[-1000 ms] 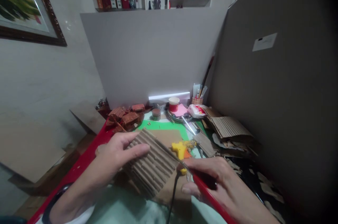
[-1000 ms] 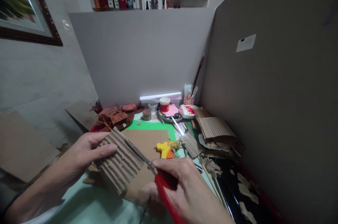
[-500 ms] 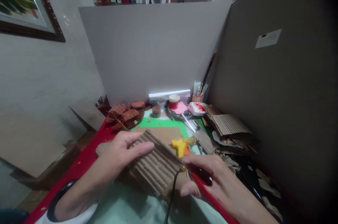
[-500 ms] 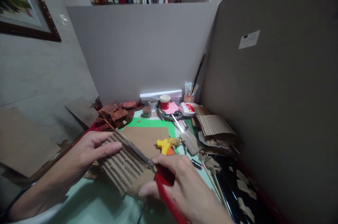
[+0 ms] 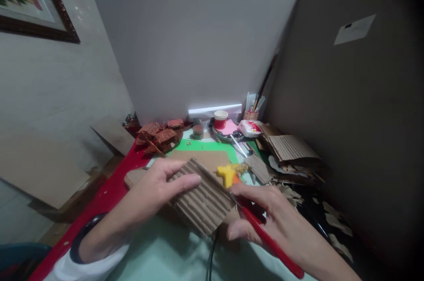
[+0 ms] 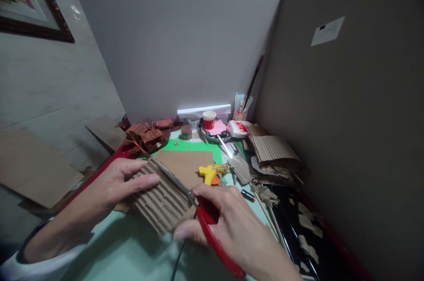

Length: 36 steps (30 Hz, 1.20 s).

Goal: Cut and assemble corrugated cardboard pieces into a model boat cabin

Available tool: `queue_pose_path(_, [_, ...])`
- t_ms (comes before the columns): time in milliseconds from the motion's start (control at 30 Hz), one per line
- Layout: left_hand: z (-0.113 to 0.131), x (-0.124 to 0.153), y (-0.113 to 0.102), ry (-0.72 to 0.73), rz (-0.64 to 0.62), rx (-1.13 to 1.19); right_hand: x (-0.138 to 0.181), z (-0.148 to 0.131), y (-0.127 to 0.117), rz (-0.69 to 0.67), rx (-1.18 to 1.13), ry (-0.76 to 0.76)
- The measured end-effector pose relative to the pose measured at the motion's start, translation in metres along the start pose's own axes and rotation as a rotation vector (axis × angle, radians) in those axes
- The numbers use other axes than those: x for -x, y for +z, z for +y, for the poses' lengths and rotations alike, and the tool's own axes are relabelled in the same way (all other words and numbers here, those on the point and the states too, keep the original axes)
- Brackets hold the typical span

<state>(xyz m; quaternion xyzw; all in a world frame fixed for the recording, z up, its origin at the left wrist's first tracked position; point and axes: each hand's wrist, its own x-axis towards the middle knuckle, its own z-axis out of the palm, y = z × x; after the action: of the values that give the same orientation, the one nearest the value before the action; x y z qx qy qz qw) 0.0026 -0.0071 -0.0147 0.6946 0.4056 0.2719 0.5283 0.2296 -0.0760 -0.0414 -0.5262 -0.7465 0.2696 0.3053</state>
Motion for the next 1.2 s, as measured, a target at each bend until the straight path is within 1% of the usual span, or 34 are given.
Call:
queue_pose_path(67, [0.0, 0.0, 0.0, -0.002, -0.005, -0.019, 0.0, 0.001, 0.001, -0.017, -0.021, 0.021])
queue_pose_path(167, [0.001, 0.0, -0.001, -0.025, 0.004, -0.052, 0.0, 0.004, 0.003, -0.042, -0.056, 0.009])
queue_pose_path(267, [0.001, 0.0, 0.0, -0.046, 0.007, -0.017, 0.001, 0.005, 0.004, -0.055, -0.038, 0.001])
queue_pose_path(367, [0.001, -0.001, 0.002, -0.013, -0.029, -0.01, 0.002, 0.005, 0.005, -0.034, 0.039, 0.023])
queue_pose_path(433, [0.0, -0.001, 0.003, 0.009, -0.052, -0.023, 0.001, 0.004, 0.006, -0.044, 0.074, 0.031])
queue_pose_path(533, [0.001, 0.0, 0.005, 0.011, -0.062, -0.031, -0.001, 0.004, 0.007, -0.081, 0.044, 0.021])
queue_pose_path(667, [0.001, 0.001, 0.005, 0.009, -0.087, -0.017, -0.002, 0.007, 0.011, -0.062, -0.017, 0.003])
queue_pose_path(767, [0.001, 0.001, 0.005, 0.006, -0.082, -0.021, -0.002, 0.01, 0.014, -0.038, 0.019, 0.0])
queue_pose_path(867, [0.0, 0.0, 0.005, -0.009, -0.08, -0.012, -0.002, 0.011, 0.015, -0.043, 0.063, 0.004])
queue_pose_path(1033, [-0.002, -0.001, 0.007, 0.009, -0.108, -0.035, -0.001, 0.011, 0.018, -0.012, 0.107, -0.011])
queue_pose_path(1200, [-0.001, -0.001, 0.012, 0.01, -0.122, -0.049, -0.001, 0.012, 0.021, -0.036, 0.079, 0.018])
